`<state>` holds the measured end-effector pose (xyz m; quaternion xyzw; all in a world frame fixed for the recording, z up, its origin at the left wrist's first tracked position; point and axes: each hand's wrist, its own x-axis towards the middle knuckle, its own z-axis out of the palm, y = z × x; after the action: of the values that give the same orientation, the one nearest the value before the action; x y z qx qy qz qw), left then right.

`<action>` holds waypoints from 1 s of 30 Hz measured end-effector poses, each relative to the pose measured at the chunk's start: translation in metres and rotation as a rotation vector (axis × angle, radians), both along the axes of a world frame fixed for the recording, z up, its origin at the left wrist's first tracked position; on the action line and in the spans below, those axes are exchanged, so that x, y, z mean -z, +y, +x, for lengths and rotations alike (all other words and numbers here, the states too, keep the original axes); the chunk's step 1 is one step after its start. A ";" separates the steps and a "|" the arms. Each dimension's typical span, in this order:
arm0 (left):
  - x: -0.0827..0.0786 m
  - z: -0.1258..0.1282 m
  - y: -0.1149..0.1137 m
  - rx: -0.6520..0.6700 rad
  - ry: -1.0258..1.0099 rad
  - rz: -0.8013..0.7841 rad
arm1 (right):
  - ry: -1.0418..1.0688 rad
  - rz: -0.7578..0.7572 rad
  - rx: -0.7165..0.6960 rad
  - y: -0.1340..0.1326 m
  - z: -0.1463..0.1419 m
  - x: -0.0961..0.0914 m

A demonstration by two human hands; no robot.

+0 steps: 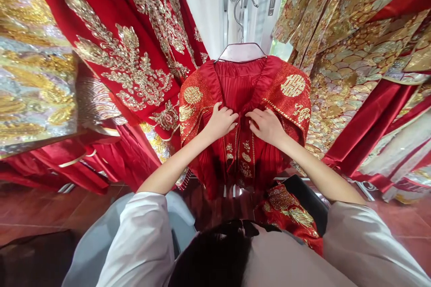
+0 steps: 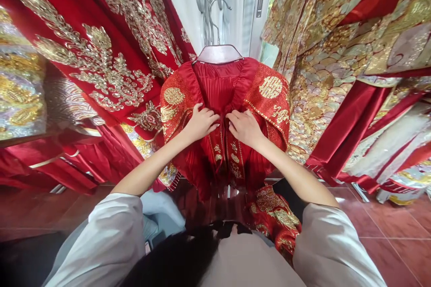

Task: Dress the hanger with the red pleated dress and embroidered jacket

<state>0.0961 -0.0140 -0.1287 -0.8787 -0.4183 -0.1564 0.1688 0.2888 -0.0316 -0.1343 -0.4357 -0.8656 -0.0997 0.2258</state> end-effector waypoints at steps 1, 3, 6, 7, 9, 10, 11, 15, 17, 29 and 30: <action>0.001 0.001 -0.001 -0.001 -0.043 -0.028 | 0.038 -0.047 0.034 0.002 0.000 0.005; 0.002 0.001 -0.004 -0.004 -0.143 -0.097 | 0.129 -0.178 0.088 0.009 -0.003 0.017; 0.002 -0.002 -0.006 -0.021 -0.242 -0.163 | 0.407 -0.326 0.070 0.020 -0.011 0.037; 0.001 -0.004 -0.006 -0.029 -0.252 -0.173 | 0.528 -0.375 0.027 0.023 -0.015 0.043; 0.001 -0.005 -0.007 -0.049 -0.251 -0.185 | 0.744 -0.476 -0.047 0.028 -0.024 0.052; 0.000 -0.006 -0.007 -0.060 -0.240 -0.188 | 0.828 -0.512 -0.063 0.029 -0.029 0.054; 0.000 -0.006 -0.008 -0.073 -0.224 -0.187 | 0.892 -0.532 -0.066 0.030 -0.033 0.056; -0.003 -0.006 -0.010 -0.114 -0.126 -0.181 | 0.965 -0.481 -0.012 0.028 -0.048 0.057; -0.006 -0.007 -0.011 -0.097 -0.108 -0.210 | 0.882 -0.416 0.036 0.024 -0.052 0.056; -0.007 -0.001 -0.016 -0.106 -0.106 -0.249 | 0.419 -0.437 0.317 0.001 -0.049 0.082; -0.006 -0.003 -0.018 -0.101 -0.099 -0.238 | 0.411 -0.487 0.306 -0.002 -0.045 0.095</action>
<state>0.0927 -0.0319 -0.1223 -0.8614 -0.4856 -0.1404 0.0503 0.2434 -0.0339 -0.2296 -0.6125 -0.7249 0.1667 0.2673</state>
